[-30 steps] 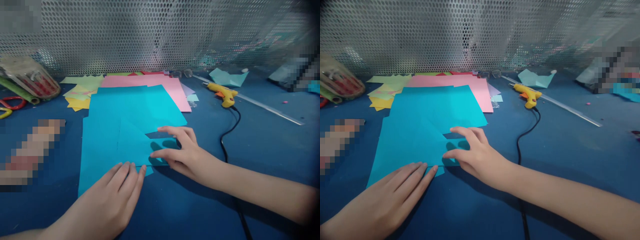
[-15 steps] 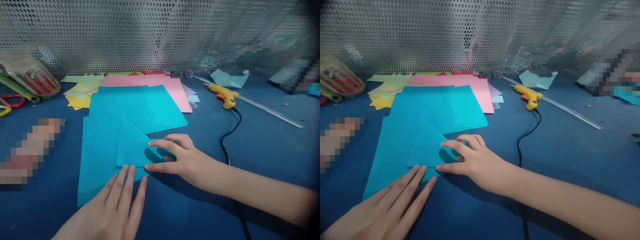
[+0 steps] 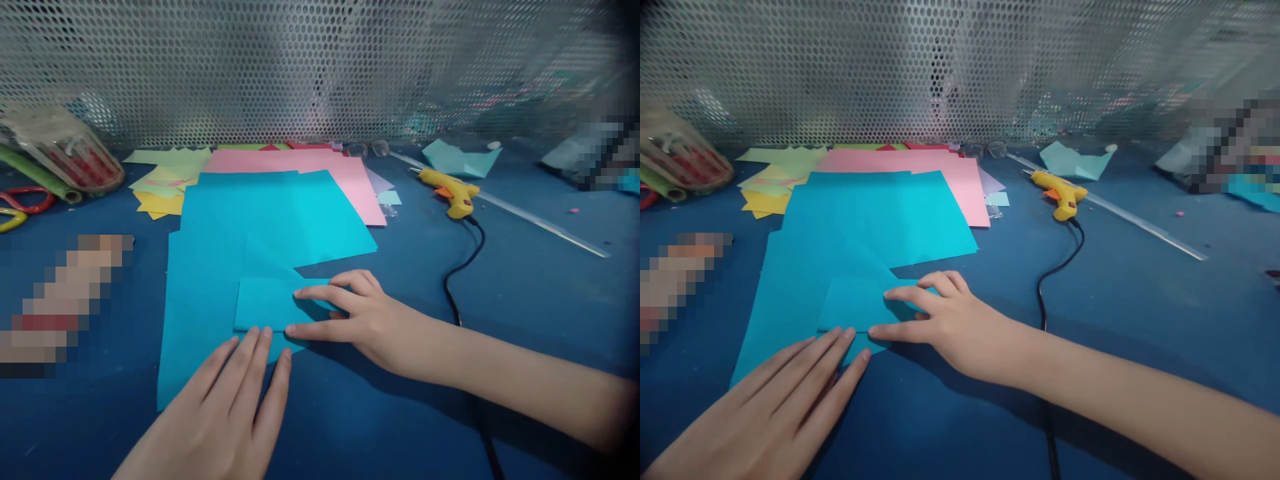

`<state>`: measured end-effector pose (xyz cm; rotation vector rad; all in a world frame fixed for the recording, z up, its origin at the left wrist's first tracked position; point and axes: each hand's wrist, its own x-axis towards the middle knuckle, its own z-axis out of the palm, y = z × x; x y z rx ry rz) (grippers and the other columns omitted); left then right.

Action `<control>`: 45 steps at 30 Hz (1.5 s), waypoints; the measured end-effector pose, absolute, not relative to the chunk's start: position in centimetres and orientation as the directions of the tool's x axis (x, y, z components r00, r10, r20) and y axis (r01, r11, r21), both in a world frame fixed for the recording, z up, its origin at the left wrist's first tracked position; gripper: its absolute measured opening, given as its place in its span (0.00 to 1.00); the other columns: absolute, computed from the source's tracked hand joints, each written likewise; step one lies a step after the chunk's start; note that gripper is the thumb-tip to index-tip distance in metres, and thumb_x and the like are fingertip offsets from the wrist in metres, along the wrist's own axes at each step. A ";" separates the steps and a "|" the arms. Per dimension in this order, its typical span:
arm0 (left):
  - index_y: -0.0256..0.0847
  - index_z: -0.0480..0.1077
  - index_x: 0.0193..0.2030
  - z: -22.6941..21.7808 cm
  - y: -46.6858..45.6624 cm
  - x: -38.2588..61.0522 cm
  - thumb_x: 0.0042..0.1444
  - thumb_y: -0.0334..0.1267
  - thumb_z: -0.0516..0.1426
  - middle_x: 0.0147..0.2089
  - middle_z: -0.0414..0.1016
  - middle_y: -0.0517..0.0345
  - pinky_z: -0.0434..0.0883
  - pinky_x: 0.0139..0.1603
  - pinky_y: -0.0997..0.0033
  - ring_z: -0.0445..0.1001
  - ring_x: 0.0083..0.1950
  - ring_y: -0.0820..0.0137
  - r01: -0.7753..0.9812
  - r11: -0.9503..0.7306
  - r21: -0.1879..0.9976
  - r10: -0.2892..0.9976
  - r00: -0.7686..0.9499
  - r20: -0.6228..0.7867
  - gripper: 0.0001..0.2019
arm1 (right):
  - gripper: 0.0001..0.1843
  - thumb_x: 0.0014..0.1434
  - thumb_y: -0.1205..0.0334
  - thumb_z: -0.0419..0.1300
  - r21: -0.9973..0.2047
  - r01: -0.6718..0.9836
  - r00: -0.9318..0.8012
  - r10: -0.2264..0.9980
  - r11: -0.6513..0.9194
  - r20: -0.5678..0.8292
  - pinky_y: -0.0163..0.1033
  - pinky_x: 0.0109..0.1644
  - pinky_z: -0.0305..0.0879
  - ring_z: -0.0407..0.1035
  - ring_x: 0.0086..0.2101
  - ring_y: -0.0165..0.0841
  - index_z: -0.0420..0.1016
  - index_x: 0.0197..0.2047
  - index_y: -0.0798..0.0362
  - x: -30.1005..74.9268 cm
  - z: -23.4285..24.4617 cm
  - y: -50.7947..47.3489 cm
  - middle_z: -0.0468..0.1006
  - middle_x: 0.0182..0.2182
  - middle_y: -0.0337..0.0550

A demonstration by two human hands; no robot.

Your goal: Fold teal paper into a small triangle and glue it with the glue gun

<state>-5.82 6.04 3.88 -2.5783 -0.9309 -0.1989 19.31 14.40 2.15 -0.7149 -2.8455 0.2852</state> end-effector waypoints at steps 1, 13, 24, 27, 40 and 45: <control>0.33 0.63 0.57 3.8 6.0 -5.9 0.67 0.27 0.40 0.53 0.78 0.43 0.62 0.55 0.57 0.78 0.54 0.57 0.640 -0.702 -0.313 0.595 0.768 0.235 0.18 | 0.28 0.69 0.73 0.47 -0.231 0.442 -0.866 0.480 0.867 0.142 0.51 0.53 0.57 0.57 0.54 0.43 0.68 0.63 0.35 19.3 2.1 14.4 0.64 0.64 0.42; 0.30 0.70 0.56 3.3 6.7 -6.5 0.57 0.22 0.43 0.52 0.79 0.46 0.66 0.50 0.58 0.75 0.51 0.58 0.619 -0.724 -0.305 0.581 0.785 0.215 0.23 | 0.28 0.69 0.73 0.44 -0.226 0.420 -0.875 0.458 0.879 0.158 0.51 0.52 0.56 0.56 0.51 0.43 0.67 0.64 0.37 19.3 2.2 14.6 0.66 0.62 0.43; 0.33 0.80 0.44 4.6 7.9 -5.4 0.45 0.17 0.44 0.38 0.82 0.50 0.72 0.37 0.61 0.78 0.38 0.60 0.642 -0.717 -0.272 0.597 0.767 0.235 0.28 | 0.24 0.69 0.75 0.45 -0.228 0.422 -0.874 0.460 0.878 0.155 0.49 0.48 0.56 0.56 0.45 0.42 0.70 0.59 0.43 19.1 2.5 14.4 0.66 0.63 0.43; 0.34 0.81 0.42 4.5 7.7 -5.4 0.45 0.17 0.45 0.39 0.83 0.50 0.72 0.40 0.62 0.78 0.39 0.61 0.654 -0.708 -0.266 0.610 0.757 0.236 0.27 | 0.24 0.69 0.75 0.45 -0.257 0.412 -0.875 0.458 0.874 0.158 0.49 0.49 0.56 0.57 0.48 0.42 0.71 0.57 0.44 19.2 2.6 14.5 0.67 0.63 0.43; 0.32 0.81 0.36 4.8 7.8 -6.2 0.47 0.16 0.44 0.33 0.81 0.47 0.72 0.39 0.62 0.77 0.35 0.60 0.657 -0.680 -0.327 0.587 0.754 0.295 0.25 | 0.28 0.60 0.84 0.40 -0.402 0.363 -0.880 0.451 0.840 0.147 0.47 0.45 0.62 0.60 0.43 0.39 0.76 0.45 0.49 20.3 3.6 15.2 0.71 0.57 0.47; 0.34 0.81 0.41 4.8 8.0 -6.5 0.45 0.16 0.45 0.36 0.82 0.48 0.74 0.40 0.63 0.78 0.37 0.61 0.621 -0.693 -0.365 0.590 0.780 0.207 0.27 | 0.24 0.58 0.84 0.42 -0.468 0.318 -0.865 0.454 0.825 0.212 0.44 0.43 0.64 0.62 0.42 0.37 0.74 0.37 0.51 21.0 3.2 15.5 0.72 0.51 0.50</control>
